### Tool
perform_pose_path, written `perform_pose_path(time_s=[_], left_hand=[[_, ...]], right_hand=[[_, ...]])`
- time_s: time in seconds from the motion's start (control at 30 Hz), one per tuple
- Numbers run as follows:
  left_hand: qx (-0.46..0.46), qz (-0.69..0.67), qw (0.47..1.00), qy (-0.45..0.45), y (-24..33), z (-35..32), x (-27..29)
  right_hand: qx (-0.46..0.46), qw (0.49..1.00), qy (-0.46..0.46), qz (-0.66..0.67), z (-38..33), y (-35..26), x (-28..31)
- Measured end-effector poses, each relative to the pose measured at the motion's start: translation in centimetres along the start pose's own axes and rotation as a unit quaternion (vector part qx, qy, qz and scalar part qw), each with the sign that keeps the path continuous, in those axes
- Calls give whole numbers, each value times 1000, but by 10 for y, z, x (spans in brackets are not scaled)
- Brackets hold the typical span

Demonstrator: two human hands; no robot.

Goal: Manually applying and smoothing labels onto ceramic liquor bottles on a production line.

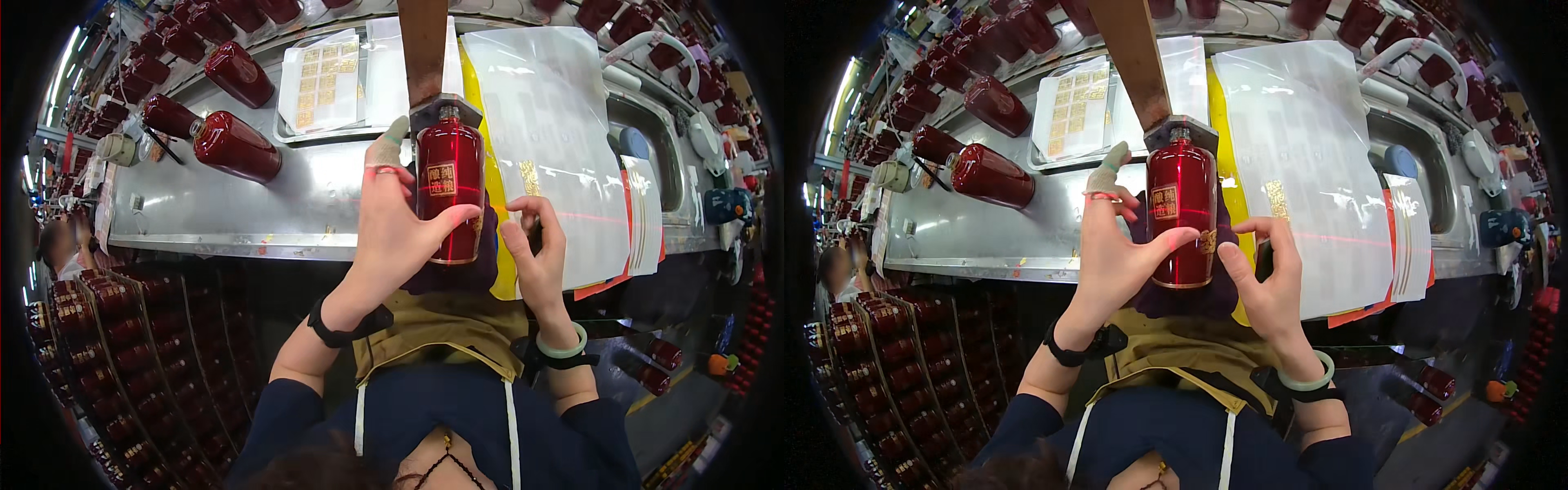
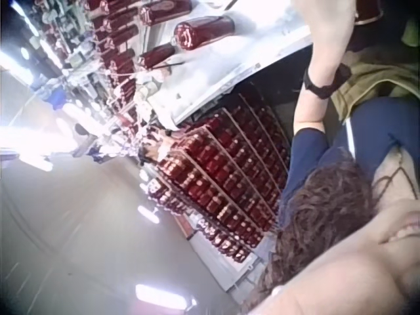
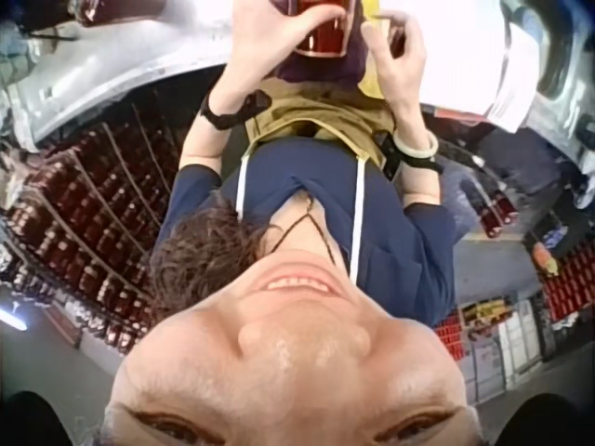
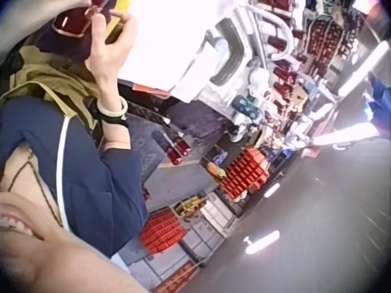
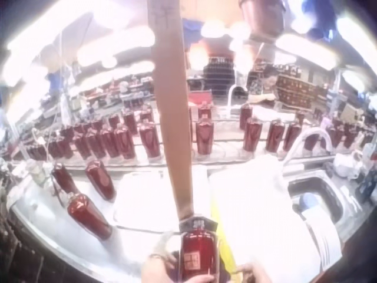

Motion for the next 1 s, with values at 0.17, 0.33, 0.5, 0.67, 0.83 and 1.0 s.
perform_pose_path(time_s=[0.17, 0.33, 0.5, 0.67, 0.83, 1.0], left_hand=[[154, -299, 942, 20, -61, -12, -7], [191, -430, 881, -43, -61, -5, -43], [180, -450, 873, -53, -48, -3, -33], [183, -443, 875, -68, -49, -4, -33], [193, -428, 881, -66, -49, -3, -34], [234, -496, 835, -48, -59, -5, -36]], right_hand=[[-61, 994, -19, 94, 22, -4, -5], [-15, 995, -43, 89, 48, -12, -25], [-43, 989, -69, 122, 59, 5, -34], [-46, 990, -89, 101, 57, 13, -45], [-52, 986, -100, 121, 56, 16, -46], [-86, 982, -104, 134, 59, 16, -47]])
Point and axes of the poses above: each hand's wrist, its own z-axis towards the middle knuckle, its own x-axis out of the back of the hand, y = z × x, the point moved 7 cm from there along z, towards the middle knuckle, and after that the axes turned 7 degrees about -z, right-handed, at the moved point
